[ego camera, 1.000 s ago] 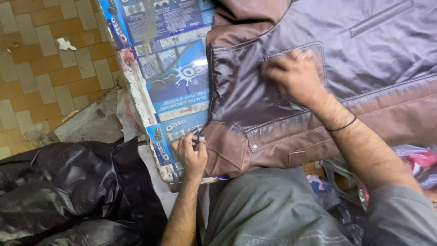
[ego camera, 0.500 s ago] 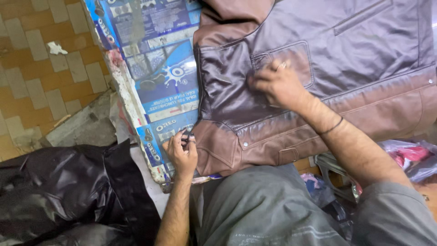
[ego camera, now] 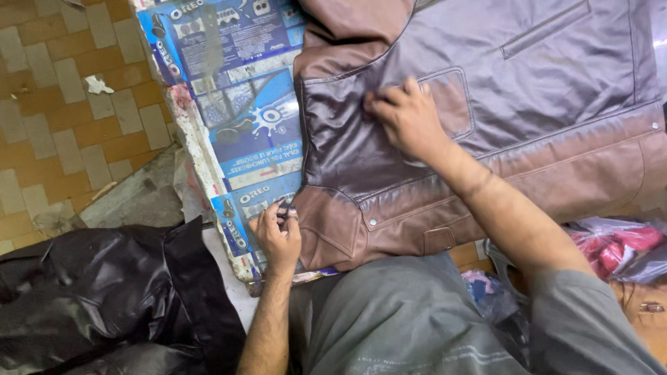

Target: The person applies dark dye to a brown leather jacket laid on a work table, dabbing the dye over the jacket's front panels and around the pocket with a small sponge. They hold the jacket steady with one hand while working the dye into the material section by section.

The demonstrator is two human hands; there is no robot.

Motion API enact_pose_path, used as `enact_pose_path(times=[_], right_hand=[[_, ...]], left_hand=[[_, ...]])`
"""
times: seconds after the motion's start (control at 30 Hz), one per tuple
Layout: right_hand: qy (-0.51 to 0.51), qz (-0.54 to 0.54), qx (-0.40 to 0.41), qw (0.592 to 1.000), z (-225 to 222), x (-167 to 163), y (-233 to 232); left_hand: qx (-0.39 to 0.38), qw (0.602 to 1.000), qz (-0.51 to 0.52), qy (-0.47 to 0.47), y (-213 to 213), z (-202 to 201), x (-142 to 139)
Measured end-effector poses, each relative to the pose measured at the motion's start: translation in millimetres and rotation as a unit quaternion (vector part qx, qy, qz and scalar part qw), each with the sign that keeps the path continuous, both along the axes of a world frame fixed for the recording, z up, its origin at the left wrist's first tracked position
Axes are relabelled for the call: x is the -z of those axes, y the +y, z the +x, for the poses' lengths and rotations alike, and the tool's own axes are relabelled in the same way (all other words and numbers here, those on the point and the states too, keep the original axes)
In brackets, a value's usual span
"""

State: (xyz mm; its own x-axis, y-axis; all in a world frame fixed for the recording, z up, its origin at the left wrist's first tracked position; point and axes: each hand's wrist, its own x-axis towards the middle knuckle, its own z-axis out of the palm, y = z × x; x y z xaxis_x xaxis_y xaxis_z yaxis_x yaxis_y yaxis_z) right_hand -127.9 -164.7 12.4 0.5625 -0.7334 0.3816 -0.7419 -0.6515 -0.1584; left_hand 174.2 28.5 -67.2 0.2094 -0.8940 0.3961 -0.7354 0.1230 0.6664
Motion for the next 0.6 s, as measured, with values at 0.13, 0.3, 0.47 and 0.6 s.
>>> enact_pose_path(times=[0.13,0.3,0.47,0.6], right_hand=[[0.066,0.038,-0.014,0.997,-28,-5,54],[-0.001,-0.002,0.210,0.978,-52,-3,81],[-0.066,-0.042,0.172,0.982,-37,22,94],[-0.063,-0.018,0.271,0.960,-35,29,89]], left_hand=[[-0.001,1.000,-0.008,0.000,-2,2,0],[-0.004,1.000,-0.004,0.000,-2,2,3],[0.000,1.000,0.002,0.006,-1,0,4],[0.001,1.000,-0.002,0.003,0,-1,2]])
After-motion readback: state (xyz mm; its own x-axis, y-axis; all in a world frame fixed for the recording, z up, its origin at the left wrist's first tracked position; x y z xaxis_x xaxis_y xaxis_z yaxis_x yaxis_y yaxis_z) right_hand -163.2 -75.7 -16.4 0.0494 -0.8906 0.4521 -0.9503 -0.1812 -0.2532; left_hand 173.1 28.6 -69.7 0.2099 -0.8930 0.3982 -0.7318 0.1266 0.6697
